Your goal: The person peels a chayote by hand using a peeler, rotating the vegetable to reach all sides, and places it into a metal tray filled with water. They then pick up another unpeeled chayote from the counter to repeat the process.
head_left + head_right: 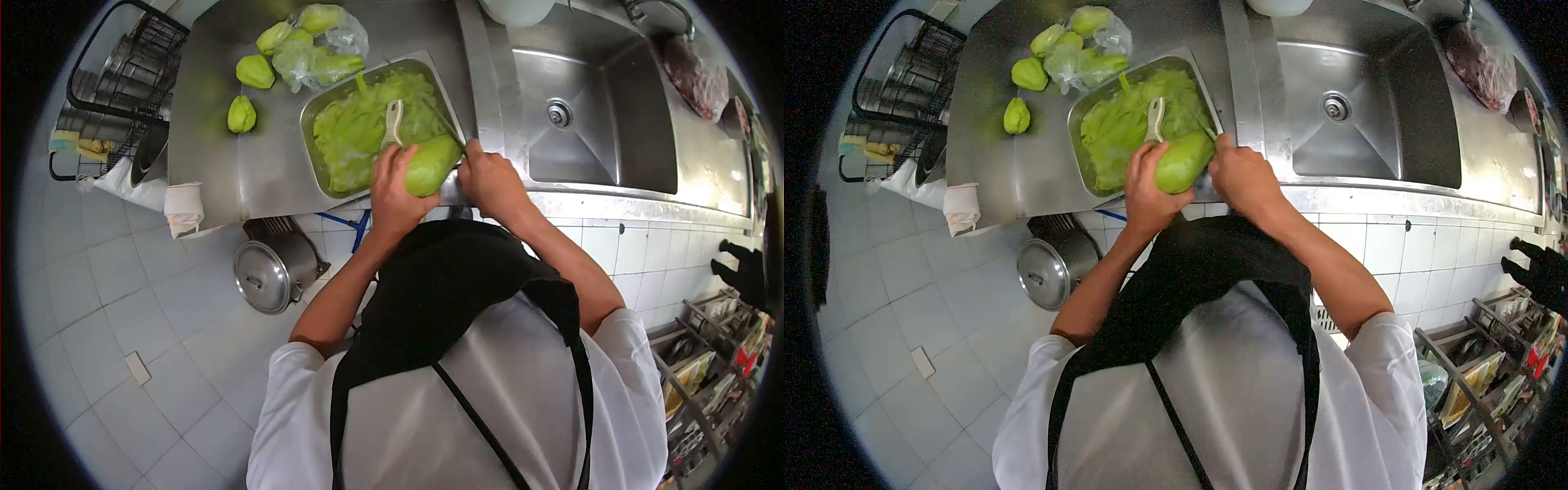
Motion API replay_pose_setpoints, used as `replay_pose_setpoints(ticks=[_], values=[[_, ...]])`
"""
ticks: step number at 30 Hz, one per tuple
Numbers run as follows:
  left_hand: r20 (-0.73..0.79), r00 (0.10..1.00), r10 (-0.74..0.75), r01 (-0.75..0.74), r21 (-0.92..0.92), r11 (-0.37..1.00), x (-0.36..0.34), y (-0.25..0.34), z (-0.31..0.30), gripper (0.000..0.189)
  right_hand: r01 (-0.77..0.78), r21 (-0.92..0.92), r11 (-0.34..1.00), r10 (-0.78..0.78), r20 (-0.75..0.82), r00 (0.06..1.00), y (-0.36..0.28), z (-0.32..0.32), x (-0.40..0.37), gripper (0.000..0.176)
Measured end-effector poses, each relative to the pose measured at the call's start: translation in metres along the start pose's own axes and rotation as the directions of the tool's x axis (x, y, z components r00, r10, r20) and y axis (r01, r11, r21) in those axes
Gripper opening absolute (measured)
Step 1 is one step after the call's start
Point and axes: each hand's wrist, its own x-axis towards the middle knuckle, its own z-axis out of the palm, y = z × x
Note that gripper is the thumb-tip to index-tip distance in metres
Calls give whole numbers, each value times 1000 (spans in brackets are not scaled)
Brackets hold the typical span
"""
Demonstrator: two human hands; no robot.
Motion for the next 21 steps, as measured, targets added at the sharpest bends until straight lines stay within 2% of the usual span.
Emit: replay_pose_setpoints(ticks=[4,8,13,16,21], values=[[-5,997,-74,74,103,992,-21,-13,-18,81,67,40,997,-69,42,997,-21,22,4,19],[-32,994,-105,109,146,983,-39,-23,-25,81,78,61,995,-86,152,985,-24,40,7,23],[-67,993,-97,108,174,979,-49,-28,-32,81,148,2,989,-147,132,980,-32,46,5,23],[-99,993,-57,76,204,976,-49,-24,-39,80,187,83,979,-195,92,977,-40,40,-1,20],[-124,991,-44,69,207,976,-51,-41,-28,79,177,94,980,-189,130,973,-31,62,6,20]])
